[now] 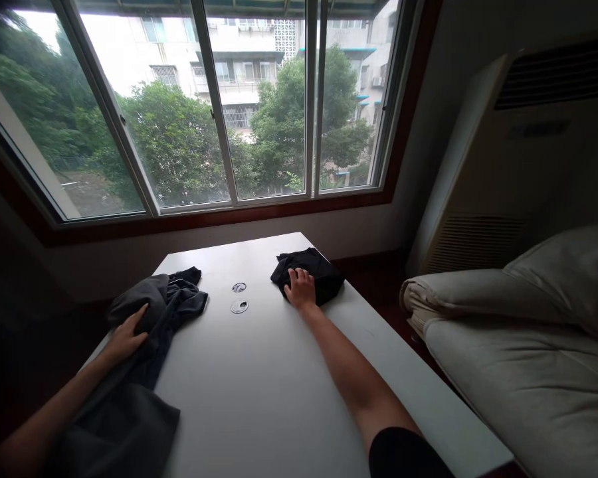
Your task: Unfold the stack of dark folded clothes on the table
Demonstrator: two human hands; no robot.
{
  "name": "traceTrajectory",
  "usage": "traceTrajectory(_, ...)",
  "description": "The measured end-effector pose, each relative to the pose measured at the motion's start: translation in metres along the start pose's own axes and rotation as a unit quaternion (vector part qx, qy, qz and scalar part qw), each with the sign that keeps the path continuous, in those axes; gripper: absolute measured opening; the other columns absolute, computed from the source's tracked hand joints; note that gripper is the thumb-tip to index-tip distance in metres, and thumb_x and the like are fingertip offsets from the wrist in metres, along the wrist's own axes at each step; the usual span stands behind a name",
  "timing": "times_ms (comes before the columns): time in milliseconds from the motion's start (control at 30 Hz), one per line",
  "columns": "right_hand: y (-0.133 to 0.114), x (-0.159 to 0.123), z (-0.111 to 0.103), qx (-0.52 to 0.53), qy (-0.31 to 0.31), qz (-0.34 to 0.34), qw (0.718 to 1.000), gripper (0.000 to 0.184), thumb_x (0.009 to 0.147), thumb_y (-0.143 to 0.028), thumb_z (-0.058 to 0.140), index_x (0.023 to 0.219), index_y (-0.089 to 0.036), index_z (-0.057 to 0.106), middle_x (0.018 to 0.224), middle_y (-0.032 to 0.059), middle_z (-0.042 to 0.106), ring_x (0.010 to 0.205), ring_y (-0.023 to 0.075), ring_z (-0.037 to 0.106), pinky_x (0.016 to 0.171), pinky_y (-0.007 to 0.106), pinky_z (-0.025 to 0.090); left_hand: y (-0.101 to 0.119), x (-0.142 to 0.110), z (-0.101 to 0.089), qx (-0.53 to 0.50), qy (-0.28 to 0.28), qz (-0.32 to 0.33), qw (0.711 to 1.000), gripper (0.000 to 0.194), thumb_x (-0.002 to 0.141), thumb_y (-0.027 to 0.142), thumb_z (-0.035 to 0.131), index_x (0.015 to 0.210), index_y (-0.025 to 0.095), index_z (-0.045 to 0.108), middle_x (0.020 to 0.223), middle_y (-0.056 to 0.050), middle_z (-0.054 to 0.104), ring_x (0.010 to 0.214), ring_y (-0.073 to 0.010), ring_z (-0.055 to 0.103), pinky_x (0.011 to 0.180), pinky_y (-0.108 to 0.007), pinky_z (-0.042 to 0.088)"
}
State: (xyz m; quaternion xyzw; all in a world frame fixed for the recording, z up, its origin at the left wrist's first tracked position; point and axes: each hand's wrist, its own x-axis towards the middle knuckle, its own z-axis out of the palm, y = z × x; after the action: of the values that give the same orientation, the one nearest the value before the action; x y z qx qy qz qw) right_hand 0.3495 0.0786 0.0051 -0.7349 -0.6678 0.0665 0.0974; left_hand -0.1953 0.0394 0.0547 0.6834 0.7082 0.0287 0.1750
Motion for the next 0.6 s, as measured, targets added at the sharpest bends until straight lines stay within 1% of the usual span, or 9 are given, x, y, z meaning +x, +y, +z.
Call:
traceTrajectory(67,-0.005,0.001,0.003,-0.016,-0.042,0.009,0.999,0.070,0.091,-0.038,0.068,0.154,-0.026,0.041,0.152,0.0157,0.044,0.139,0.0324,0.035,0.114,0.042,0.023,0.011,0.001,0.001,-0.021,0.040,0.043,0.998,0.085,0.084,0.019,0.045,0.165,0.017,0.017,0.166,-0.008,0.035,0.152,-0.0272,0.034,0.125,-0.039,0.026)
traceTrajectory(133,-0.005,0.006,0.002,-0.037,-0.080,0.062,0.994,0.073,0.090,-0.041,0.070,0.154,-0.022,0.040,0.147,0.0188,0.049,0.134,0.0333,0.041,0.111,0.043,0.027,0.022,0.001,-0.001,-0.022,0.067,0.098,0.993,0.086,0.086,0.021,0.044,0.166,0.019,0.012,0.171,-0.005,0.025,0.155,-0.0261,0.028,0.127,-0.039,0.023)
traceTrajectory(233,-0.003,0.020,-0.010,-0.049,-0.139,0.112,0.983,0.050,0.093,-0.036,0.064,0.140,-0.019,0.055,0.126,0.0184,0.064,0.121,0.0311,0.054,0.104,0.042,0.033,0.030,-0.004,-0.002,-0.008,-0.017,0.199,0.980,0.081,0.087,0.026,0.049,0.164,0.020,0.026,0.168,-0.006,0.031,0.152,-0.0277,0.033,0.125,-0.041,0.027)
traceTrajectory(300,-0.005,0.028,-0.023,-0.028,-0.165,0.096,0.981,0.036,0.094,-0.032,0.062,0.127,-0.019,0.063,0.114,0.0146,0.070,0.111,0.0283,0.061,0.100,0.039,0.036,0.032,-0.009,0.002,0.019,-0.089,0.236,0.967,0.076,0.085,0.026,0.052,0.159,0.023,0.038,0.164,-0.007,0.040,0.148,-0.0300,0.040,0.122,-0.045,0.033)
traceTrajectory(333,-0.008,0.030,-0.030,-0.004,-0.166,0.081,0.983,0.032,0.094,-0.031,0.062,0.123,-0.020,0.064,0.109,0.0125,0.072,0.107,0.0270,0.063,0.098,0.038,0.037,0.033,-0.011,0.004,0.040,-0.100,0.238,0.965,0.074,0.084,0.024,0.053,0.157,0.025,0.043,0.162,-0.007,0.043,0.146,-0.0322,0.042,0.121,-0.049,0.033)
traceTrajectory(433,-0.025,0.021,-0.054,0.132,-0.150,0.007,0.980,0.026,0.088,-0.030,0.065,0.112,-0.022,0.067,0.095,0.0058,0.072,0.093,0.0234,0.065,0.087,0.032,0.042,0.049,-0.016,0.006,0.102,-0.022,0.220,0.970,0.061,0.086,0.022,0.054,0.147,0.027,0.057,0.157,-0.007,0.050,0.148,-0.0399,0.037,0.121,-0.063,0.024)
traceTrajectory(500,-0.042,0.005,-0.073,0.292,-0.168,-0.059,0.940,0.022,0.084,-0.031,0.067,0.104,-0.022,0.067,0.087,0.0016,0.070,0.084,0.0204,0.063,0.079,0.029,0.043,0.069,-0.015,0.003,0.099,0.037,0.217,0.970,0.051,0.089,0.024,0.054,0.139,0.025,0.063,0.154,-0.008,0.053,0.149,-0.0405,0.034,0.123,-0.064,0.020)
traceTrajectory(533,-0.051,-0.005,-0.085,0.384,-0.186,-0.085,0.900,0.021,0.083,-0.032,0.067,0.101,-0.022,0.067,0.086,0.0003,0.068,0.081,0.0191,0.062,0.076,0.028,0.044,0.081,-0.014,0.001,0.077,0.043,0.222,0.971,0.049,0.091,0.026,0.053,0.139,0.025,0.063,0.153,-0.009,0.054,0.149,-0.0388,0.036,0.123,-0.062,0.022)
traceTrajectory(600,-0.071,-0.024,-0.110,0.556,-0.224,-0.094,0.795,0.024,0.083,-0.036,0.068,0.102,-0.022,0.064,0.085,-0.0010,0.066,0.076,0.0171,0.060,0.071,0.027,0.045,0.109,-0.011,-0.001,0.001,0.007,0.240,0.971,0.053,0.093,0.030,0.054,0.145,0.025,0.057,0.153,-0.009,0.053,0.145,-0.0343,0.043,0.122,-0.055,0.032)
